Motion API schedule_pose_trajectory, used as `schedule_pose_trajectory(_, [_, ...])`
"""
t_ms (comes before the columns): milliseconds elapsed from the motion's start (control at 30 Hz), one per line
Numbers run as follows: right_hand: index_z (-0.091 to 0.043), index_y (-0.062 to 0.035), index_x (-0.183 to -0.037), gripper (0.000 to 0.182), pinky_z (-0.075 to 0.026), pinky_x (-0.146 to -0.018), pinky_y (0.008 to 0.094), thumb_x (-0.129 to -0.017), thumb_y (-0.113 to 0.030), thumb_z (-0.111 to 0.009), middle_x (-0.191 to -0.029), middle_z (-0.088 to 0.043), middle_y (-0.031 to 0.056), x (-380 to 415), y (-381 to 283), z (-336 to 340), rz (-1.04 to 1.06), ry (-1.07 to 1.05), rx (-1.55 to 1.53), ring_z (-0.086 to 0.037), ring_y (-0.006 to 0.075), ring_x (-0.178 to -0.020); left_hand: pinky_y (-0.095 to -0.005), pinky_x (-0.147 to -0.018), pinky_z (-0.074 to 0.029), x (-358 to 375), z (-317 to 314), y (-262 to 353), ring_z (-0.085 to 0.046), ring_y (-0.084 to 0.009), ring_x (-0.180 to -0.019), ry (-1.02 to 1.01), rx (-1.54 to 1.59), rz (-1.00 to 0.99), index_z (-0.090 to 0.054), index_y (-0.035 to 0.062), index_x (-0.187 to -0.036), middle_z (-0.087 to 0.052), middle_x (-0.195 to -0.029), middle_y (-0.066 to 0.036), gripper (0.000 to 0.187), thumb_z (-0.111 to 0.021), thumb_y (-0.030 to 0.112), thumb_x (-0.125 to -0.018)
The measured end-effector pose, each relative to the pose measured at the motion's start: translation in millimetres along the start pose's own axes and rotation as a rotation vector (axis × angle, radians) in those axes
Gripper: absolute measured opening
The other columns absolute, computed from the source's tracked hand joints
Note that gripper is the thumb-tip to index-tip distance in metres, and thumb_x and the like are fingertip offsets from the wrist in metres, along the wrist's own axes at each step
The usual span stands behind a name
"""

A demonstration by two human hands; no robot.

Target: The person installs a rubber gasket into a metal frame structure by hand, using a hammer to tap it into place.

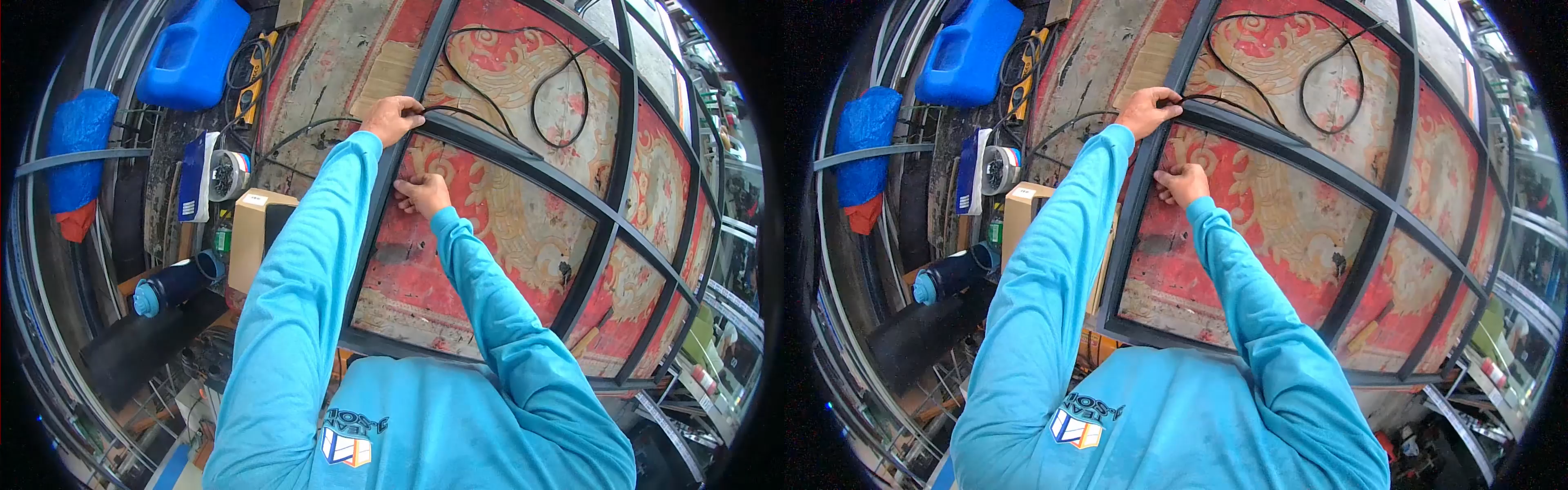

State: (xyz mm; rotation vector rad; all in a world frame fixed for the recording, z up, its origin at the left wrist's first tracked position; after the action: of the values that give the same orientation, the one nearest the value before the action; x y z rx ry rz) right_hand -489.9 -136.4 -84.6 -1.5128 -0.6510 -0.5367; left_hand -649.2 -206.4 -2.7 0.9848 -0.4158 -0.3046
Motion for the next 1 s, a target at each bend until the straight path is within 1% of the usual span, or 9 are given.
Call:
schedule_pose_trajectory(100, [-0.070,0.0046,-0.091,0.027,-0.054,-0.052,0.0290,-0.085,-0.021,-0.072,-0.078,-0.070,0.0097,-7,-5,-1,0.040,0.055,0.121,-0.067,0.0168,-0.060,-0.0328,-0.080,-0.050,-1,-1,-2,-0.064,-0.0174,-0.086,0.072,0.020,0.002,-0.070,0.0033,-0.105,-0.070,-0.092,-0.008,0.030,-0.076,0.022,-0.082])
schedule_pose_trajectory(167, [-0.070,0.0035,-0.089,0.024,-0.054,-0.052,0.0290,-0.084,-0.020,-0.072,-0.076,-0.070,0.0090,-9,-2,0,0.025,0.092,0.140,-0.067,0.0173,-0.061,-0.0319,-0.075,-0.050,4,4,3,-0.063,-0.0167,-0.081,0.147,-0.090,0.013,-0.071,0.0037,-0.102,-0.068,-0.087,-0.007,0.032,-0.077,0.027,-0.081])
schedule_pose_trajectory(367, [-0.071,0.0019,-0.092,0.022,-0.055,-0.054,0.0299,-0.084,-0.018,-0.071,-0.077,-0.071,0.0098,-13,-7,-1,-0.097,0.095,0.148,-0.069,0.0190,-0.063,-0.0313,-0.072,-0.048,1,0,-5,-0.059,-0.0149,-0.075,0.124,-0.003,0.074,-0.070,0.0026,-0.099,-0.065,-0.082,-0.005,0.033,-0.076,0.029,-0.080])
schedule_pose_trajectory(467, [-0.070,0.0013,-0.091,0.023,-0.055,-0.054,0.0308,-0.085,-0.021,-0.070,-0.077,-0.071,0.0099,-11,-5,-1,-0.109,0.025,0.056,-0.070,0.0198,-0.063,-0.0340,-0.073,-0.050,-6,-2,-11,-0.061,-0.0185,-0.077,0.066,0.031,0.018,-0.069,0.0029,-0.102,-0.066,-0.083,-0.007,0.032,-0.076,0.025,-0.081])
schedule_pose_trajectory(600, [-0.070,0.0016,-0.090,0.028,-0.055,-0.054,0.0316,-0.086,-0.026,-0.069,-0.077,-0.071,0.0103,-11,-3,-1,-0.123,0.063,0.038,-0.070,0.0199,-0.063,-0.0335,-0.077,-0.049,0,1,-5,-0.060,-0.0171,-0.082,0.040,-0.032,-0.037,-0.067,0.0003,-0.104,-0.067,-0.089,-0.008,0.034,-0.074,0.026,-0.083])
schedule_pose_trajectory(767, [-0.070,0.0027,-0.091,0.030,-0.055,-0.055,0.0316,-0.087,-0.027,-0.067,-0.078,-0.072,0.0115,-14,-9,1,-0.077,0.125,0.212,-0.070,0.0210,-0.063,-0.0346,-0.080,-0.049,5,-2,-1,-0.061,-0.0184,-0.086,0.047,-0.011,-0.041,-0.066,0.0003,-0.107,-0.068,-0.094,-0.011,0.030,-0.070,0.022,-0.086])
schedule_pose_trajectory(833, [-0.070,0.0023,-0.087,0.030,-0.055,-0.055,0.0318,-0.087,-0.028,-0.066,-0.077,-0.072,0.0114,-10,-12,2,-0.086,0.113,0.128,-0.070,0.0211,-0.062,-0.0345,-0.080,-0.049,8,-2,3,-0.061,-0.0185,-0.086,0.057,-0.052,-0.028,-0.065,0.0004,-0.107,-0.068,-0.094,-0.010,0.030,-0.070,0.022,-0.087])
schedule_pose_trajectory(933, [-0.071,0.0024,-0.085,0.036,-0.055,-0.056,0.0323,-0.087,-0.033,-0.066,-0.073,-0.072,0.0113,-5,-8,0,-0.208,0.122,-0.009,-0.070,0.0198,-0.061,-0.0349,-0.080,-0.049,7,-3,-1,-0.062,-0.0193,-0.086,0.055,-0.101,-0.004,-0.064,0.0004,-0.109,-0.068,-0.094,-0.011,0.030,-0.069,0.021,-0.088])
schedule_pose_trajectory(1000, [-0.071,0.0038,-0.085,0.045,-0.055,-0.056,0.0325,-0.088,-0.040,-0.063,-0.071,-0.072,0.0116,-10,-18,5,-0.129,0.187,0.281,-0.071,0.0203,-0.062,-0.0371,-0.081,-0.050,8,-6,1,-0.065,-0.0222,-0.088,0.035,-0.105,-0.005,-0.065,0.0021,-0.109,-0.069,-0.097,-0.012,0.029,-0.068,0.022,-0.088])
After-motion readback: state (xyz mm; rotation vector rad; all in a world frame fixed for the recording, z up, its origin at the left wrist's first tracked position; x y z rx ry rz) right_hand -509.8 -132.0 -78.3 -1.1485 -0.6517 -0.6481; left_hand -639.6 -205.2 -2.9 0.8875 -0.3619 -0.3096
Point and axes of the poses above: each hand's wrist, its own x-axis away from the middle knuckle, its own z-axis out of the back of the hand, y = z × x, the point moved 9 cm from there along -x, towards the middle knuckle
